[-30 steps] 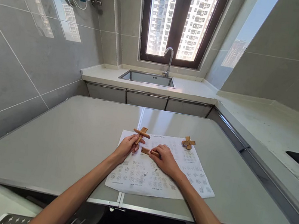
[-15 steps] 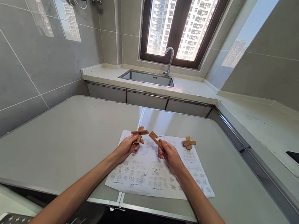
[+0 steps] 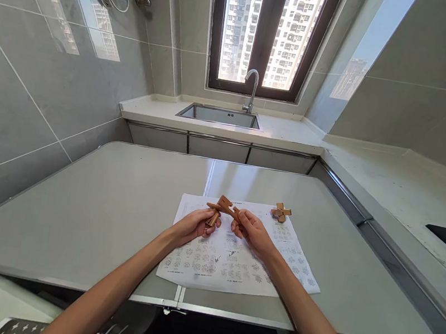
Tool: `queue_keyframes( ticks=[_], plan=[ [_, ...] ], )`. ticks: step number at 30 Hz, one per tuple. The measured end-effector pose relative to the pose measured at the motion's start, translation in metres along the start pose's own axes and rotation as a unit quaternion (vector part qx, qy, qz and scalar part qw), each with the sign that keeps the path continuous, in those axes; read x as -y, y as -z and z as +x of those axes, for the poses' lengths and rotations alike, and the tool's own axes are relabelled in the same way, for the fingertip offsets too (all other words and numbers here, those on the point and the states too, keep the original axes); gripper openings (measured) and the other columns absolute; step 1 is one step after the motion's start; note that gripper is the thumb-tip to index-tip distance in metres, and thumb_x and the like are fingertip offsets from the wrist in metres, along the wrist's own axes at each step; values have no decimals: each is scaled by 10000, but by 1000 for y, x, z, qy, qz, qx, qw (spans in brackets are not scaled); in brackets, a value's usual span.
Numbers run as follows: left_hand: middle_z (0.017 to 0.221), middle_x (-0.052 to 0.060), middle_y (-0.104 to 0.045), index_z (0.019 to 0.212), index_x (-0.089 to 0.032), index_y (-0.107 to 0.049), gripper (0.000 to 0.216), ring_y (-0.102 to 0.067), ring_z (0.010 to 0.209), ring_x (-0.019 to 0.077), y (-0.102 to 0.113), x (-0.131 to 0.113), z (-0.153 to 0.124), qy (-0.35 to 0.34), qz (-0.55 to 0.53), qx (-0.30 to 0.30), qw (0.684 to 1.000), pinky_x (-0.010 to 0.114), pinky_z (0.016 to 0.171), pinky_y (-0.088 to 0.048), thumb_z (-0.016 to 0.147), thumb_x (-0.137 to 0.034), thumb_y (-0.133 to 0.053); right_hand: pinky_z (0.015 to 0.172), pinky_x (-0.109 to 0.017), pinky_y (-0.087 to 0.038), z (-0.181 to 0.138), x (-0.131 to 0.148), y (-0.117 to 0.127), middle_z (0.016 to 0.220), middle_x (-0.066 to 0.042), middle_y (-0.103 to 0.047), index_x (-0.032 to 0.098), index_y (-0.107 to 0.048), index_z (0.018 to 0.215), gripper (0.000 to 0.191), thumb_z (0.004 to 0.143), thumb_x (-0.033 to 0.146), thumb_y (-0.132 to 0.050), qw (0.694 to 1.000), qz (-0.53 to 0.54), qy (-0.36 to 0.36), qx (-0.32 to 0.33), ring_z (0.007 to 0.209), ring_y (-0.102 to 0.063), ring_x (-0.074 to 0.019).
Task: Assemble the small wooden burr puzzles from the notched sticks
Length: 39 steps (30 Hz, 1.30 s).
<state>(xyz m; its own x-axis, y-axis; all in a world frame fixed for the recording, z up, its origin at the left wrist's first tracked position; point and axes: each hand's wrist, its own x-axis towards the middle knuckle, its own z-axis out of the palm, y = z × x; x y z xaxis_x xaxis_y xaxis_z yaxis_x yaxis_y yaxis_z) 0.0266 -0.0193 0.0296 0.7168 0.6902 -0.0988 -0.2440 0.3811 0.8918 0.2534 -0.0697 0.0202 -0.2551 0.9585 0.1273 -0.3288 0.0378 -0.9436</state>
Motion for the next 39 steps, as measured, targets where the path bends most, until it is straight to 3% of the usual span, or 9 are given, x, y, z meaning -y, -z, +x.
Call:
queue_keyframes(
  ticks=[8, 18, 26, 31, 35, 39],
  plan=[
    [915, 70, -632, 1009, -124, -596, 258, -513, 590, 80, -1, 1, 0, 6, -9, 13, 1000, 204, 507, -402, 979, -376, -644, 607, -286, -382, 1, -5, 0, 782, -8, -698, 214, -579, 948, 394, 960, 598, -663, 1000, -8, -1, 29, 566, -488, -116],
    [806, -7, -501, 853, -157, -513, 269, -457, 596, 70, -5, -5, -4, 21, -43, 19, 999, 192, 534, -384, 963, -354, -658, 603, -284, -393, 1, -4, -2, 822, -18, -702, 213, -575, 946, 384, 981, 591, -634, 999, -19, 0, 28, 574, -501, -114],
    [798, -5, -480, 848, -148, -538, 262, -439, 605, 74, -6, -6, -6, 37, -50, 36, 997, 197, 550, -386, 984, -353, -627, 627, -299, -443, 0, -5, -4, 911, -29, -707, 218, -607, 1094, 361, 989, 562, -634, 998, -20, -10, 53, 608, -554, -122],
    [799, 12, -520, 958, -129, -596, 298, -461, 606, 91, -11, -4, -7, 48, 11, 47, 998, 222, 545, -417, 972, -423, -647, 603, -288, -478, 2, -13, -3, 925, -27, -718, 226, -601, 1126, 388, 972, 579, -647, 997, -22, -14, 70, 607, -618, -124],
    [751, -10, -493, 992, -141, -592, 360, -406, 543, 92, -15, -5, -8, 65, 79, 49, 994, 236, 474, -420, 1001, -498, -543, 571, -271, -479, 5, -19, -2, 896, -19, -720, 220, -584, 1089, 414, 971, 614, -624, 996, -71, -2, 50, 582, -644, -121],
    [778, -34, -473, 1017, -169, -562, 244, -369, 519, 69, -17, -7, -11, 78, 104, 61, 990, 220, 435, -394, 912, -373, -645, 528, -255, -451, 6, -23, -1, 851, -5, -713, 214, -579, 1089, 427, 984, 628, -584, 993, -111, 14, 29, 543, -636, -112]
  ],
)
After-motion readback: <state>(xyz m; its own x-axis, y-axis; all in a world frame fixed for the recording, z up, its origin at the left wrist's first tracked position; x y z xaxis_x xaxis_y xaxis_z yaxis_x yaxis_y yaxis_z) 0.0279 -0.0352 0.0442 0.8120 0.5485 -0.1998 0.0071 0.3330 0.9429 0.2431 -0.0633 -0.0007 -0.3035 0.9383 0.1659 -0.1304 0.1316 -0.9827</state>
